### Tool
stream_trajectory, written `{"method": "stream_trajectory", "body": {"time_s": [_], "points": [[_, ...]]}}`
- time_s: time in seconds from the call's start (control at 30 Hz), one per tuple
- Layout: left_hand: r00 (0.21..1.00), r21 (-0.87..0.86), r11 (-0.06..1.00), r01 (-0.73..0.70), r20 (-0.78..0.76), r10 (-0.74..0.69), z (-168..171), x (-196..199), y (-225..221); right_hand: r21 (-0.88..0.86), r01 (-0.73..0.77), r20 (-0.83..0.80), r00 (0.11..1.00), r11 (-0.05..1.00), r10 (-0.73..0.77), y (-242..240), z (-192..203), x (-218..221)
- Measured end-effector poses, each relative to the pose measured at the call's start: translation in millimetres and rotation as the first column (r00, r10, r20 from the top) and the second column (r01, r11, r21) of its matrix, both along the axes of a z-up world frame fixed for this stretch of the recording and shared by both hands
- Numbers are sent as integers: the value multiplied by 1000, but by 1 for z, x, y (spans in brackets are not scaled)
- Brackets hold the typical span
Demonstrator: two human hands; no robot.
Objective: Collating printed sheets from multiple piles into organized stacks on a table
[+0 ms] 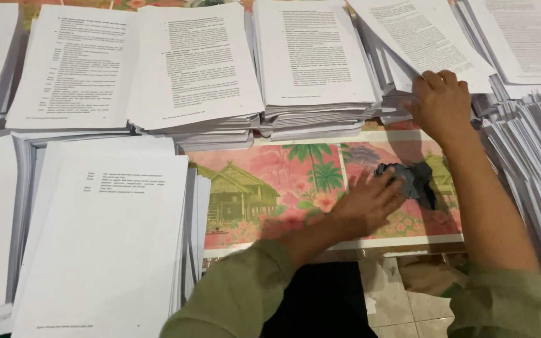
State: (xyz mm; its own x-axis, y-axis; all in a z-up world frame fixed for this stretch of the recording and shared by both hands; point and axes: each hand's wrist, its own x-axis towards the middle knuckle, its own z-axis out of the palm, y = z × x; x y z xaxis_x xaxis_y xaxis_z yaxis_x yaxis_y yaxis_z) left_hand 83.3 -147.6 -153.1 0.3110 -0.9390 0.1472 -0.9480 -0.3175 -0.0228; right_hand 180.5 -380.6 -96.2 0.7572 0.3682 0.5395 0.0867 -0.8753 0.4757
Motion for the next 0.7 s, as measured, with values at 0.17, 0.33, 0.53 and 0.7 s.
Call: {"method": "stream_trajectory", "body": {"time_s": [0.17, 0.33, 0.53, 0.7], "points": [[857, 138, 851, -506, -32, 515, 106, 59, 66, -29, -85, 301, 949, 996, 90, -5, 14, -14], [753, -204, 783, -587, 217, 621, 69, 104, 107, 192, -193, 230, 962, 962, 147, 41, 45, -6], [764, -199, 811, -551, 271, 585, 70, 112, 184, 83, -461, 142, 883, 883, 448, 129, 33, -10], [514, -154, 580, -800, 321, 795, 71, 119, 283, 194, -461, 13, 884, 866, 468, 159, 9, 0]]}}
